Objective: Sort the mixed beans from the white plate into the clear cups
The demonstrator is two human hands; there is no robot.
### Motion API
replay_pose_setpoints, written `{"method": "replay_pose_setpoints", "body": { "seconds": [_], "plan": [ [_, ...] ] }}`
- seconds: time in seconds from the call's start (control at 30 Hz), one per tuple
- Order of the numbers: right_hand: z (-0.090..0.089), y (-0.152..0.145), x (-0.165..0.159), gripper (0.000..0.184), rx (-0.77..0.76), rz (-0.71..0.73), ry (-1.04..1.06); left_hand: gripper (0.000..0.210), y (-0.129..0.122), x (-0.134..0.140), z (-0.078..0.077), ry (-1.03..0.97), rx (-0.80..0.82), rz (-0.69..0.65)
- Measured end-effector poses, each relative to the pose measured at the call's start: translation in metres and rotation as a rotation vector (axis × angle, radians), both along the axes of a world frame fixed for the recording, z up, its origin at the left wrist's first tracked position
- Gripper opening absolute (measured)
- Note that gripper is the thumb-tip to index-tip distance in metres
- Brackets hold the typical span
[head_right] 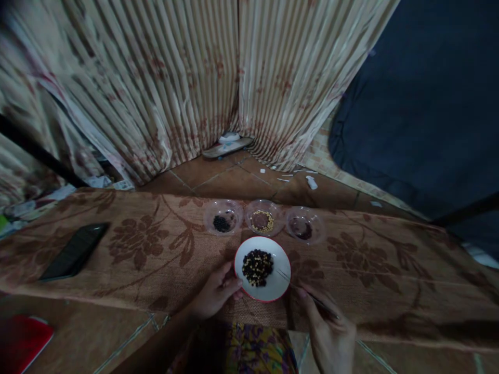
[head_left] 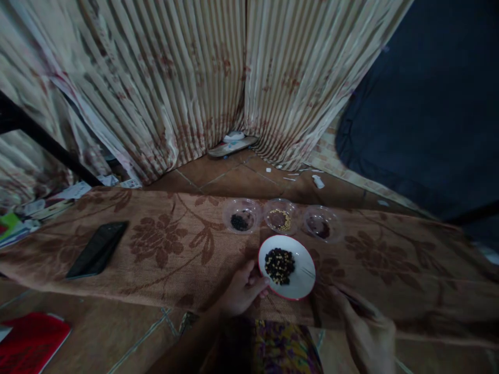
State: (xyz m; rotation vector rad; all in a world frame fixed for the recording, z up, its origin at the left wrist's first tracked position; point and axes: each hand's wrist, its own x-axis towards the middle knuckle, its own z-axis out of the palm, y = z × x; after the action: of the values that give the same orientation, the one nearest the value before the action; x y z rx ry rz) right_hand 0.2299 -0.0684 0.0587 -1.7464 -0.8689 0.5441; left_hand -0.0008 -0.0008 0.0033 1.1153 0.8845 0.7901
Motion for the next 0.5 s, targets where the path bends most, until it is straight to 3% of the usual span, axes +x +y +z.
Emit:
{"method": "replay_pose_setpoints", "body": {
  "seconds": [0.2, 0.5],
  "plan": [
    [-0.015, -0.007, -0.008, 0.017, 0.147, 0.258, -0.185, 0.048, 0.001, -0.001, 0.001, 0.018, -0.018, 0.002],
    [-0.024, 0.005, -0.022, 0.016, 0.272, 0.203, -0.291, 0.050, 0.001, 0.000, -0.003, -0.004, -0.021, 0.010]
  ]
}}
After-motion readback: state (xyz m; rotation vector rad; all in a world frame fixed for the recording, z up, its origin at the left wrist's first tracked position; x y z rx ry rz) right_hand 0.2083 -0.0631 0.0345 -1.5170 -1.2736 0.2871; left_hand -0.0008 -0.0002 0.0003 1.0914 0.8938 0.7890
